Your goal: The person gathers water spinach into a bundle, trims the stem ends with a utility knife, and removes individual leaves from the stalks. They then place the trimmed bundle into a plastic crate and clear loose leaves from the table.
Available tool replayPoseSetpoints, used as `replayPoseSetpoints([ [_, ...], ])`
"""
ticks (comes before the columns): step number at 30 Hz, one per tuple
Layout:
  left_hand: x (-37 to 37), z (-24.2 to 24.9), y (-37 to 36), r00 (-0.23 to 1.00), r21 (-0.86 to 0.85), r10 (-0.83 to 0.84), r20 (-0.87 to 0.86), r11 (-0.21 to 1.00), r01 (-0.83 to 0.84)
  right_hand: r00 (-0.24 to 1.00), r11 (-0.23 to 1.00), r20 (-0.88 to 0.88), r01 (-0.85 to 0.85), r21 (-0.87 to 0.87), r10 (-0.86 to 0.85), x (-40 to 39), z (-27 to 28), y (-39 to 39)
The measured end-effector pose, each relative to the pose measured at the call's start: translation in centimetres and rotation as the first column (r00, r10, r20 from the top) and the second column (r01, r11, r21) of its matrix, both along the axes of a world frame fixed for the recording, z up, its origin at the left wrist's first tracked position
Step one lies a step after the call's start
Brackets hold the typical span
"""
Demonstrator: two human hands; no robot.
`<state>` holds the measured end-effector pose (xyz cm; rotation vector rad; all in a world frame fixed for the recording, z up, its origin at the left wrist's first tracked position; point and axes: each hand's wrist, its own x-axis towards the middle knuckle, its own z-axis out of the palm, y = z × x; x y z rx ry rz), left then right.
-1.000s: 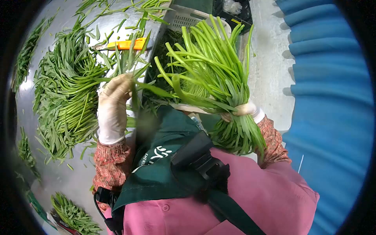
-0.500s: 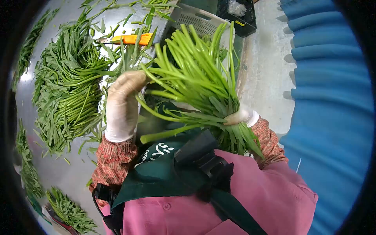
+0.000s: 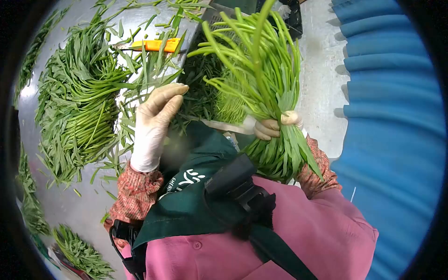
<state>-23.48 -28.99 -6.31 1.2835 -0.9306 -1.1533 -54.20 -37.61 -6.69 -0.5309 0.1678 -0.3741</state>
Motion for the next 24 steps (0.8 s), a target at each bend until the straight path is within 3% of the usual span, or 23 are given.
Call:
replayPoseSetpoints([
  [2, -0.4, -0.2, -0.1, 0.958, -0.114, -0.004, 0.287, 0.993, 0.038, 0.997, 1.000, -0.071, -0.008, -0.013, 0.007, 0.5, 0.6, 0.5],
  [5, -0.1, 0.4, -0.7, 0.954, -0.210, -0.071, 0.293, 0.968, 0.136, 0.997, 0.999, -0.070, -0.041, 0.028, 0.043, 1.3, 0.6, 1.5],
  [6, 0.0, 0.9, -0.5, 0.951, -0.166, -0.133, 0.277, 0.969, 0.184, 0.996, 0.996, -0.015, -0.086, 0.022, 0.087, 1.4, 0.3, 1.4],
  [9, 0.0, 1.5, -0.1, 0.925, 0.097, -0.362, -0.118, 0.923, 0.373, 0.993, 0.993, 0.009, -0.114, 0.040, 0.114, 1.6, 0.2, 1.5],
  [13, -0.4, 0.3, 0.2, 0.934, 0.056, -0.258, -0.248, 0.959, 0.280, 0.993, 0.992, 0.003, -0.115, 0.044, 0.115, 1.5, 0.3, 1.6],
  [14, -0.2, 0.5, 0.2, 0.956, 0.115, -0.183, -0.228, 0.970, 0.213, 0.993, 0.992, -0.001, -0.114, 0.043, 0.115, 1.4, 0.4, 1.5],
  [17, 0.0, 0.0, 0.0, 0.907, 0.071, 0.126, -0.401, 0.992, -0.106, 0.994, 0.993, -0.023, -0.110, 0.047, 0.111, 1.4, 0.5, 1.6],
  [18, 0.7, -0.5, -0.2, 0.911, 0.074, 0.166, -0.378, 0.986, -0.149, 0.993, 0.993, -0.043, -0.106, 0.054, 0.109, 1.2, 0.6, 1.6],
  [19, 1.2, -0.7, -0.2, 0.854, -0.017, 0.149, -0.498, 0.983, -0.182, 0.992, 0.993, -0.063, -0.104, 0.052, 0.107, 1.2, 0.7, 1.5],
  [21, 1.6, -0.1, -0.2, 0.836, 0.062, 0.285, -0.469, 0.955, -0.290, 0.987, 0.996, -0.141, -0.071, 0.054, 0.078, 1.1, 1.0, 1.5],
  [22, 2.6, -0.8, 0.1, 0.864, 0.001, 0.220, -0.454, 0.969, -0.247, 0.977, 0.998, -0.208, -0.034, 0.057, 0.045, 1.1, 1.3, 1.7],
  [24, 2.9, -0.4, 0.2, 0.940, 0.077, 0.257, -0.223, 0.966, -0.246, 0.931, 0.998, -0.365, 0.041, 0.051, -0.020, 1.3, 1.9, 1.6],
])
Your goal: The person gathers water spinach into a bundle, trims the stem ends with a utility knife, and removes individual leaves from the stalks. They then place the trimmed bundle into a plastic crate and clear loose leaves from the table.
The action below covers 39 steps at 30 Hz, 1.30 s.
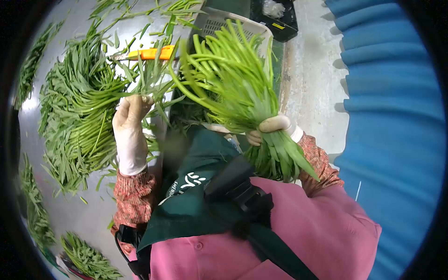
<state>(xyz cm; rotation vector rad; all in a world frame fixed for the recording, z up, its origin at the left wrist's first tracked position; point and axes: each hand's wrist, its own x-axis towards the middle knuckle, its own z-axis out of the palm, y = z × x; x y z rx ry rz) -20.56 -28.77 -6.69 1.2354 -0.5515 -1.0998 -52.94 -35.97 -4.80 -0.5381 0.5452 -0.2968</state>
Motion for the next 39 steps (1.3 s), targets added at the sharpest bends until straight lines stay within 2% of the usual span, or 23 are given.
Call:
replayPoseSetpoints([
  [1, 0.1, 0.3, 0.1, 0.994, 0.065, -0.007, 0.109, 0.998, 0.000, 0.996, 0.999, -0.082, 0.035, -0.003, -0.036, 0.2, 0.6, 0.0],
  [4, -0.4, 0.8, 0.1, 0.982, -0.025, 0.079, 0.171, 0.997, -0.076, 0.989, 0.992, -0.117, 0.081, -0.098, -0.092, 3.4, 5.0, -0.2],
  [6, -0.5, 1.5, 0.0, 0.968, -0.075, 0.139, 0.210, 0.989, -0.126, 0.994, 0.988, -0.054, 0.091, -0.127, -0.099, 4.2, 4.2, -0.3],
  [7, -0.6, 2.4, 0.3, 0.951, -0.074, 0.172, 0.259, 0.985, -0.158, 0.992, 0.983, -0.091, 0.070, -0.172, -0.086, 4.2, 4.2, -0.3],
  [9, -0.3, 3.0, 0.5, 0.776, -0.152, 0.222, 0.590, 0.975, -0.163, 0.984, 0.967, -0.167, 0.017, -0.253, -0.061, 4.3, 4.0, -0.3],
  [10, -0.3, 3.7, 0.3, 0.631, -0.282, 0.262, 0.730, 0.957, -0.072, 0.992, 0.961, -0.128, -0.017, -0.275, -0.019, 4.0, 3.2, -0.3],
  [11, -0.9, 4.8, 0.6, 0.490, -0.283, 0.241, 0.838, 0.959, 0.012, 0.983, 0.955, -0.185, -0.067, -0.290, 0.013, 3.7, 2.6, -0.4],
  [13, -1.1, 5.3, -0.1, 0.160, -0.281, 0.244, 0.957, 0.916, 0.286, 0.952, 0.935, -0.295, -0.173, -0.310, 0.079, 3.3, 2.0, -0.3],
  [15, -2.5, 5.4, -0.4, 0.018, -0.188, 0.195, 0.981, 0.914, 0.359, 0.924, 0.935, -0.376, -0.191, -0.299, 0.068, 3.0, 1.6, 0.2],
  [17, -2.8, 4.0, -0.4, 0.024, -0.223, 0.233, 0.972, 0.887, 0.404, 0.898, 0.927, -0.437, -0.205, -0.316, 0.049, 2.3, 0.7, 0.8],
  [18, -2.7, 3.8, -0.4, 0.040, -0.233, 0.238, 0.970, 0.882, 0.409, 0.861, 0.905, -0.497, -0.290, -0.311, 0.105, 2.2, 0.9, 0.6],
  [20, -2.4, 3.6, -0.1, 0.076, -0.255, 0.246, 0.966, 0.869, 0.423, 0.848, 0.918, -0.512, -0.304, -0.254, 0.139, 3.1, 2.7, 0.6],
  [24, -2.0, 3.9, 0.0, 0.205, -0.260, 0.187, 0.961, 0.865, 0.430, 0.822, 0.913, -0.556, -0.313, -0.260, 0.124, 2.6, 1.8, 0.8],
  [27, -1.8, 4.3, 0.1, 0.341, -0.284, 0.138, 0.930, 0.858, 0.427, 0.779, 0.878, -0.605, -0.396, -0.269, 0.165, 2.8, 2.5, 0.5],
  [30, -1.6, 4.5, 0.1, 0.539, -0.285, 0.082, 0.838, 0.909, 0.304, 0.742, 0.792, -0.657, -0.480, -0.378, 0.135, 1.7, 0.3, 0.4],
  [32, -1.0, 3.9, 0.9, 0.685, -0.233, 0.050, 0.727, 0.956, 0.178, 0.734, 0.821, -0.653, -0.482, -0.305, 0.188, 1.7, 0.7, 0.3],
  [33, -1.2, 4.4, 1.3, 0.842, -0.156, 0.035, 0.538, 0.986, 0.059, 0.731, 0.834, -0.649, -0.482, -0.269, 0.213, 1.9, 1.0, 0.2],
  [36, 0.3, 4.7, 1.1, 0.797, -0.194, 0.128, 0.591, 0.981, -0.014, 0.749, 0.726, -0.613, -0.566, -0.392, 0.253, 2.3, 0.7, -0.2],
  [37, 0.9, 4.7, 1.2, 0.794, -0.186, 0.129, 0.594, 0.982, -0.020, 0.735, 0.723, -0.643, -0.563, -0.401, 0.216, 2.8, 1.6, -0.2],
  [38, 1.7, 4.7, 0.8, 0.579, -0.208, 0.149, 0.802, 0.978, 0.036, 0.720, 0.720, -0.671, -0.560, -0.409, 0.179, 3.2, 3.0, -0.2],
  [39, 2.2, 5.1, 0.3, 0.310, -0.213, 0.174, 0.935, 0.972, 0.096, 0.733, 0.719, -0.661, -0.547, -0.430, 0.163, 3.2, 2.7, -0.1],
])
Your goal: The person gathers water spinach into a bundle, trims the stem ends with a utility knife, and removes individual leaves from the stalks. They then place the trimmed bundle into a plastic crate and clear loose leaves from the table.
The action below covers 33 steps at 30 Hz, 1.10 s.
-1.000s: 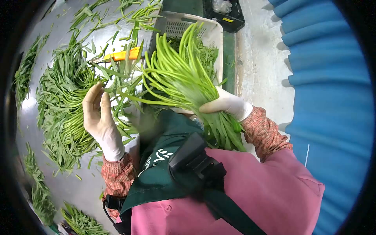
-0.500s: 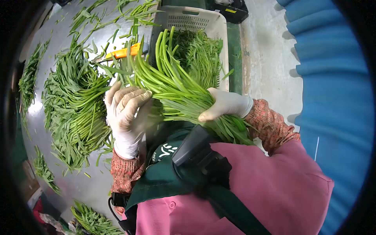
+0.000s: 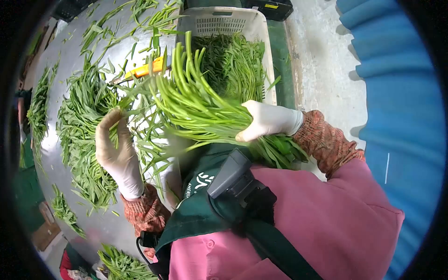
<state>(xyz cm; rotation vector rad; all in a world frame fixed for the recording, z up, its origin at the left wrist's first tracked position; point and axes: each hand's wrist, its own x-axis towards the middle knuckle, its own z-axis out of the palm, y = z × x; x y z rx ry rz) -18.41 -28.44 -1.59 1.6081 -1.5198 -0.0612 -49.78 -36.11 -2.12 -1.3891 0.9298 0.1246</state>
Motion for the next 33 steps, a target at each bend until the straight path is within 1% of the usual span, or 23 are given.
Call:
replayPoseSetpoints([
  [1, -0.5, 0.8, -0.3, 0.983, -0.018, 0.047, 0.175, 0.999, -0.044, 1.000, 1.000, 0.017, 0.008, -0.015, -0.008, -0.1, -0.3, 0.0],
  [2, -0.7, 1.4, -0.5, 0.967, -0.039, 0.031, 0.251, 0.999, -0.022, 0.996, 0.995, 0.077, -0.030, -0.095, 0.037, -0.2, -0.5, -0.1],
  [4, -1.0, 2.4, -0.4, 0.949, -0.047, -0.027, 0.315, 0.998, 0.044, 0.974, 0.962, 0.182, -0.085, -0.258, 0.135, -0.1, -0.7, -0.4],
  [5, -1.4, 3.1, -0.5, 0.938, -0.065, -0.056, 0.342, 0.994, 0.083, 0.985, 0.949, 0.108, -0.101, -0.297, 0.138, -0.3, -0.2, -0.5],
  [6, -1.8, 3.3, -0.6, 0.915, -0.075, -0.055, 0.399, 0.993, 0.092, 0.983, 0.947, 0.097, -0.121, -0.298, 0.156, -0.3, 0.6, -0.7],
  [8, -2.7, 3.8, -0.7, 0.843, -0.081, -0.112, 0.527, 0.980, 0.181, 0.978, 0.941, 0.075, -0.164, -0.295, 0.194, -0.2, 1.5, -1.4],
  [9, -3.1, 4.1, -0.8, 0.801, -0.033, -0.173, 0.572, 0.972, 0.234, 0.964, 0.870, 0.039, -0.220, -0.441, 0.263, -0.6, 1.5, -1.7],
  [10, -3.5, 3.9, -1.0, 0.767, -0.022, -0.187, 0.613, 0.967, 0.253, 0.959, 0.858, 0.041, -0.232, -0.458, 0.281, -0.7, 1.4, -1.9],
  [12, -4.4, 4.0, -1.2, 0.732, 0.081, -0.304, 0.609, 0.943, 0.324, 0.947, 0.831, 0.041, -0.257, -0.493, 0.317, -0.9, 1.4, -2.0],
  [14, -4.3, 3.2, -1.2, 0.706, 0.076, -0.348, 0.616, 0.919, 0.387, 0.945, 0.854, 0.049, -0.268, -0.445, 0.322, -0.7, 1.9, -2.1],
  [16, -3.8, 3.2, -1.4, 0.715, 0.083, -0.407, 0.568, 0.893, 0.442, 0.943, 0.867, 0.069, -0.269, -0.420, 0.326, -0.9, 1.7, -2.1],
  [17, -3.6, 3.2, -1.4, 0.697, 0.099, -0.428, 0.575, 0.882, 0.460, 0.943, 0.875, 0.078, -0.267, -0.405, 0.323, -1.0, 1.5, -2.2],
  [19, -3.0, 3.2, -1.2, 0.662, 0.131, -0.467, 0.586, 0.861, 0.491, 0.942, 0.888, 0.096, -0.266, -0.375, 0.323, -1.1, 1.0, -2.2],
  [22, -2.6, 3.3, -0.8, 0.627, 0.174, -0.516, 0.584, 0.834, 0.524, 0.948, 0.899, 0.058, -0.278, -0.337, 0.314, -1.0, 1.6, -2.2],
  [26, -2.1, 3.3, -0.9, 0.668, 0.124, -0.528, 0.525, 0.823, 0.554, 0.947, 0.908, 0.096, -0.262, -0.326, 0.307, -0.9, 1.5, -2.1],
  [27, -1.9, 3.0, -0.9, 0.721, 0.046, -0.494, 0.487, 0.838, 0.543, 0.942, 0.905, 0.119, -0.259, -0.336, 0.314, -0.9, 1.6, -2.2],
  [28, -1.5, 3.4, -0.7, 0.773, 0.010, -0.414, 0.481, 0.884, 0.467, 0.936, 0.902, 0.143, -0.257, -0.347, 0.322, -0.8, 1.7, -2.2],
  [30, 0.6, 3.5, -0.2, 0.877, -0.047, -0.203, 0.436, 0.968, 0.248, 0.943, 0.917, 0.118, -0.263, -0.301, 0.310, -0.9, 1.8, -2.2],
  [31, 1.9, 3.7, -0.3, 0.884, -0.089, -0.137, 0.447, 0.976, 0.197, 0.947, 0.923, 0.106, -0.266, -0.276, 0.305, -1.0, 1.8, -2.2],
  [32, 2.9, 4.2, -0.4, 0.887, -0.131, -0.070, 0.456, 0.981, 0.145, 0.946, 0.913, 0.101, -0.264, -0.312, 0.308, -1.2, 1.5, -2.1],
  [33, 3.3, 5.0, -0.2, 0.877, -0.111, -0.043, 0.478, 0.988, 0.109, 0.945, 0.900, 0.096, -0.263, -0.347, 0.313, -1.5, 1.0, -2.0],
])
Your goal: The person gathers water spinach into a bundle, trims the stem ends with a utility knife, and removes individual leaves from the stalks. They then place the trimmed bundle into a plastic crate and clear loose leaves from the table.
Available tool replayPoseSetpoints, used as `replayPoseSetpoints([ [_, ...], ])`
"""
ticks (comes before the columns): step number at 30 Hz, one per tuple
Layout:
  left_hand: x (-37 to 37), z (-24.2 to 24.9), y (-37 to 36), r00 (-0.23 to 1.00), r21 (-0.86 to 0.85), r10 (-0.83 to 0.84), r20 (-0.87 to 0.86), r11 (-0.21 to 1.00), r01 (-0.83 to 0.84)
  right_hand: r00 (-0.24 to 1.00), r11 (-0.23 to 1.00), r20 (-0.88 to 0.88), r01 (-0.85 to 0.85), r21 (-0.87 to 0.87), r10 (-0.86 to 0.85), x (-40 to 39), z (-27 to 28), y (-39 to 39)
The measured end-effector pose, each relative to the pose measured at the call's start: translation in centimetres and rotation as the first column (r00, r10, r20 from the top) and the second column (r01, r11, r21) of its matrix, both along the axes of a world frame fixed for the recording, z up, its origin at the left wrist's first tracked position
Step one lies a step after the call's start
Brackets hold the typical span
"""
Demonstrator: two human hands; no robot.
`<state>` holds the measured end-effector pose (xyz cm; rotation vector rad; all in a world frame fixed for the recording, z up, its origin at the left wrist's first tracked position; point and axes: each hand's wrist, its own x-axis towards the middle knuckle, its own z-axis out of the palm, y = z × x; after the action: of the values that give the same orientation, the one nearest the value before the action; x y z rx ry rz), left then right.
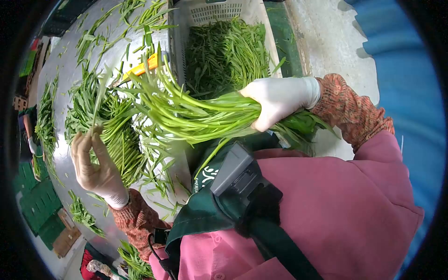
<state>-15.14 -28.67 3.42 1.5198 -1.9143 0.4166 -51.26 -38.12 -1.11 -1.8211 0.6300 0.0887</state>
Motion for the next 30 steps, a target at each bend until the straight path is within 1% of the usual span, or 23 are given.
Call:
replayPoseSetpoints([
  [1, 0.1, 0.2, 0.2, 0.999, 0.032, 0.033, -0.017, 0.999, -0.032, 1.000, 0.999, 0.009, -0.004, -0.037, 0.004, 0.0, -0.3, 0.0],
  [3, -2.2, 0.9, -0.1, 0.996, 0.048, 0.092, 0.013, 0.995, -0.092, 1.000, 0.999, 0.000, -0.011, -0.034, 0.011, 0.4, -0.1, -0.1],
  [4, -3.0, 0.4, 0.2, 0.998, 0.130, 0.060, -0.020, 0.990, -0.057, 1.000, 0.999, -0.005, -0.013, -0.031, 0.013, 0.6, 0.2, 0.0],
  [5, -4.3, 0.4, 0.3, 0.998, 0.161, 0.058, -0.020, 0.985, -0.054, 1.000, 1.000, 0.012, -0.001, -0.012, 0.001, 1.0, 0.5, 0.0],
  [6, -5.4, 0.4, 0.5, 0.985, 0.384, 0.100, -0.144, 0.922, -0.037, 1.000, 1.000, 0.028, 0.012, 0.007, -0.013, 1.5, 1.0, 0.2],
  [7, -6.3, 0.3, 0.7, 0.953, 0.583, 0.168, -0.253, 0.812, 0.012, 0.999, 0.999, 0.042, 0.025, 0.027, -0.026, 1.8, 1.4, 0.3],
  [8, -7.1, 0.1, 0.5, 0.881, 0.661, 0.248, -0.403, 0.744, 0.093, 1.000, 1.000, 0.015, 0.008, -0.007, -0.008, 2.0, 1.8, 0.3],
  [9, -8.0, -0.1, 0.0, 0.779, 0.714, 0.339, -0.527, 0.674, 0.189, 1.000, 0.999, -0.013, -0.010, -0.042, 0.010, 2.1, 2.1, 0.3],
  [10, -8.7, 0.0, -0.2, 0.704, 0.708, 0.370, -0.607, 0.654, 0.267, 0.999, 0.997, -0.041, -0.029, -0.077, 0.026, 2.1, 2.3, 0.3],
  [11, -8.7, -0.4, -0.4, 0.671, 0.754, 0.417, -0.613, 0.561, 0.341, 0.998, 0.992, -0.052, -0.033, -0.121, 0.027, 2.1, 2.3, 0.4],
  [12, -8.9, -1.0, -0.5, 0.430, 0.659, 0.500, -0.752, 0.568, 0.492, 0.998, 0.986, -0.062, -0.037, -0.162, 0.028, 2.0, 2.2, 0.5],
  [13, -9.1, -1.5, -0.4, 0.153, 0.527, 0.563, -0.812, 0.594, 0.608, 0.997, 0.978, -0.070, -0.042, -0.204, 0.029, 2.0, 2.0, 0.6],
  [16, -7.9, -2.2, -0.7, 0.127, 0.488, 0.548, -0.827, 0.588, 0.644, 0.998, 0.962, -0.038, -0.050, -0.268, 0.041, 1.8, 1.3, 0.4],
  [17, -7.8, -1.7, -0.7, 0.059, 0.470, 0.567, -0.821, 0.615, 0.633, 0.999, 0.968, -0.032, -0.037, -0.247, 0.030, 1.7, 1.4, 0.4],
  [19, -6.3, -2.3, -1.0, 0.009, 0.377, 0.446, -0.895, 0.746, 0.549, 1.000, 0.979, -0.020, -0.014, -0.204, 0.010, 1.6, 1.5, 0.4],
  [21, -3.7, -2.4, -1.4, -0.165, 0.164, 0.272, -0.948, 0.862, 0.480, 0.999, 0.978, 0.011, 0.035, -0.205, -0.033, 1.1, 0.8, 0.5],
  [23, -1.0, -2.1, -1.5, -0.191, 0.011, 0.124, -0.974, 0.865, 0.502, 0.998, 0.979, 0.012, 0.059, -0.193, -0.058, 0.8, 0.6, 0.6],
  [25, -1.8, -1.3, -1.5, 0.090, 0.213, 0.193, -0.977, 0.916, 0.340, 0.998, 0.984, -0.016, 0.059, -0.167, -0.062, 0.7, 0.6, 0.6],
  [26, -2.7, -0.8, -1.5, 0.223, 0.291, 0.240, -0.945, 0.927, 0.238, 0.998, 0.985, -0.011, 0.065, -0.162, -0.067, 0.8, 0.8, 0.6],
  [27, -4.2, -0.4, -1.4, 0.408, 0.339, 0.257, -0.876, 0.930, 0.142, 0.997, 0.985, -0.007, 0.071, -0.157, -0.073, 0.8, 0.9, 0.6],
  [29, -4.6, -1.4, -0.8, 0.644, 0.371, 0.240, -0.726, 0.926, 0.073, 0.997, 0.985, -0.002, 0.074, -0.157, -0.075, 0.7, 0.8, 0.6],
  [30, -4.4, -2.0, -0.5, 0.735, 0.358, 0.176, -0.655, 0.929, 0.095, 0.998, 0.985, -0.001, 0.069, -0.161, -0.070, 0.7, 0.7, 0.6],
])
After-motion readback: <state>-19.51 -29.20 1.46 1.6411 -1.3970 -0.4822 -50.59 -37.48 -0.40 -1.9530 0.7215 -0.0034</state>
